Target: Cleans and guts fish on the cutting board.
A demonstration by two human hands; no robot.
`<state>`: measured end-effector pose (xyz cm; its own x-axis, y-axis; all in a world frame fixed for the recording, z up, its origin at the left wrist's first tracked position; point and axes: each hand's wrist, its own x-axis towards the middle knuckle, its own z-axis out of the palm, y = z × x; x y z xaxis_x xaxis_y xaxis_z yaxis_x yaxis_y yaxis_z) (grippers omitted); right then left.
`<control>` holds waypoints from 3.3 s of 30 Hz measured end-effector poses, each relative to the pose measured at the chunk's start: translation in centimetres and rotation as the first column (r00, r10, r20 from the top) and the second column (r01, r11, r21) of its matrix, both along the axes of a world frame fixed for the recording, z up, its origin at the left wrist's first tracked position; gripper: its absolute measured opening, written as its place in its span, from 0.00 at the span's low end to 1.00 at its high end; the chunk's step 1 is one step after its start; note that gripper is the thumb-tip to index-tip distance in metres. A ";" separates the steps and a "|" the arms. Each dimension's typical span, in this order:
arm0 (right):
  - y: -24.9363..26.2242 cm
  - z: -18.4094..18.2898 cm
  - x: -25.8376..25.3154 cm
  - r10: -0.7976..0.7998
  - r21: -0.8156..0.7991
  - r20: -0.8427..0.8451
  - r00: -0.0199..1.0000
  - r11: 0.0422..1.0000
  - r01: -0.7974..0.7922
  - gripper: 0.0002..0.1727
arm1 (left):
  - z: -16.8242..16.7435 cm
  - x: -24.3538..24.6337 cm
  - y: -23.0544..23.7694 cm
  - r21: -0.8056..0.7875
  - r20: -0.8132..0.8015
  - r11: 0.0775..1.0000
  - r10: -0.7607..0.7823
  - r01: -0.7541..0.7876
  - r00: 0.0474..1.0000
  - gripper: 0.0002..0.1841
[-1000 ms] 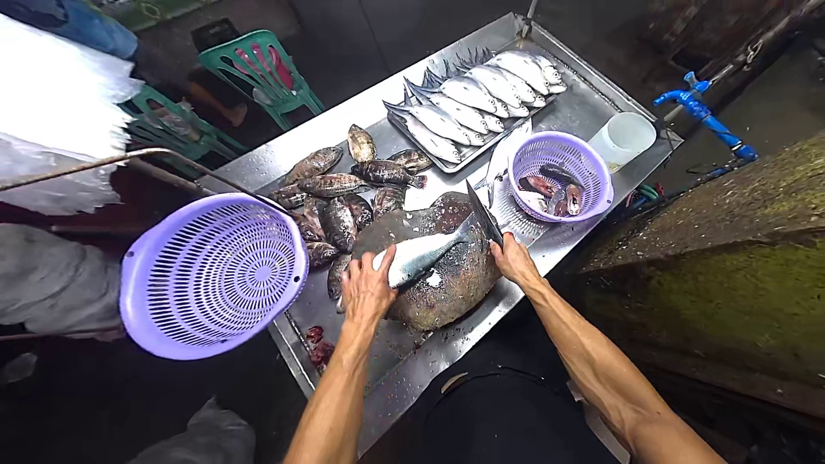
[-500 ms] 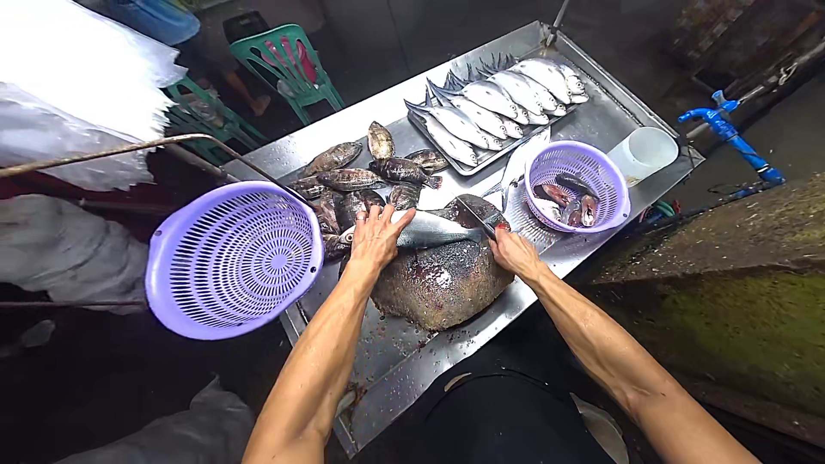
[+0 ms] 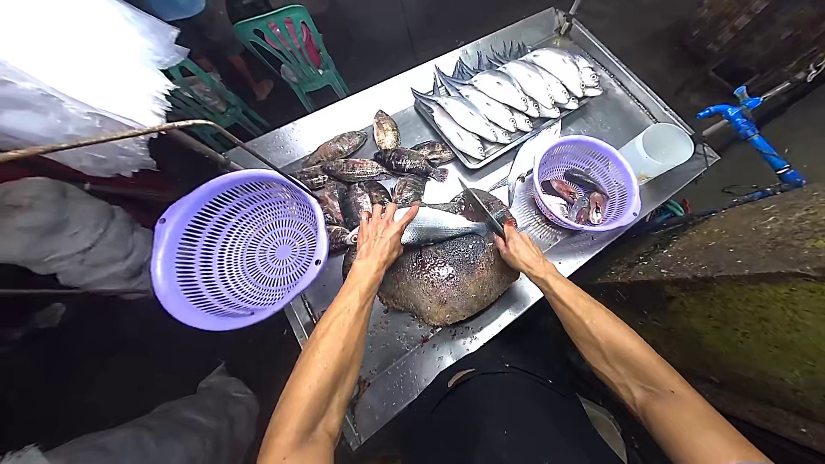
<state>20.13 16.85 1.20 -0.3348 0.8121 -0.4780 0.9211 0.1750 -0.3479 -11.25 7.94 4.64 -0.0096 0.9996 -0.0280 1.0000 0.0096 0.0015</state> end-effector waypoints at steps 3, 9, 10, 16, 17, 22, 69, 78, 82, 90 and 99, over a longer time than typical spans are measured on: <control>0.2 -0.6 1.2 -0.017 -0.030 -0.027 0.999 0.999 0.017 0.29 | -1.1 0.2 -1.6 -0.008 0.124 0.993 0.121 -0.121 0.985 0.52; 0.9 0.1 5.4 -0.439 -0.113 -0.223 0.871 0.899 0.424 0.26 | -2.8 5.3 -5.5 -0.275 0.474 0.731 0.668 -0.625 0.573 0.53; 0.6 0.5 5.5 -0.459 -0.112 -0.272 0.846 0.888 0.446 0.26 | -2.8 6.8 -5.5 -0.289 0.494 0.693 0.699 -0.660 0.518 0.54; -2.5 2.0 3.7 -0.346 -0.049 -0.751 0.563 0.879 0.474 0.20 | -6.4 14.2 -4.6 -0.128 0.638 0.807 0.512 -0.576 0.575 0.56; -2.9 2.0 3.6 -0.323 -0.040 -0.770 0.551 0.885 0.463 0.19 | -7.0 14.7 -4.7 -0.106 0.651 0.829 0.475 -0.550 0.592 0.56; -5.7 2.3 4.9 -0.337 -0.082 -0.767 0.547 0.896 0.437 0.18 | -7.3 15.4 -7.3 -0.151 0.665 0.819 0.499 -0.554 0.556 0.58; -13.3 3.0 6.1 -0.055 0.062 -0.151 0.987 0.996 0.065 0.32 | -3.6 9.7 -2.8 -0.244 0.319 0.964 0.181 -0.104 0.930 0.33; -12.9 5.0 4.4 -0.030 0.066 -0.017 0.999 0.997 0.031 0.31 | -3.2 7.9 -1.1 -0.295 0.363 0.955 0.145 -0.034 0.920 0.32; -10.8 7.3 2.9 0.023 0.016 0.110 0.994 1.000 -0.025 0.29 | -3.6 9.2 -2.2 -0.262 0.332 0.962 0.163 -0.075 0.929 0.32; -8.3 10.9 -2.4 0.240 -0.053 0.242 0.940 0.971 -0.235 0.26 | -4.3 9.9 -3.2 -0.180 0.334 0.977 0.171 -0.116 0.927 0.30; -5.1 6.2 8.1 0.245 0.070 0.223 0.944 0.962 -0.266 0.29 | -5.6 9.5 -3.5 -0.070 0.391 0.991 0.135 -0.117 0.910 0.31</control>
<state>28.24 11.78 7.45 -0.4373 0.7588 -0.4828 0.8914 0.4370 -0.1204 -1.76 4.45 -0.95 -0.1145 0.9885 -0.0990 0.9086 0.1445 0.3918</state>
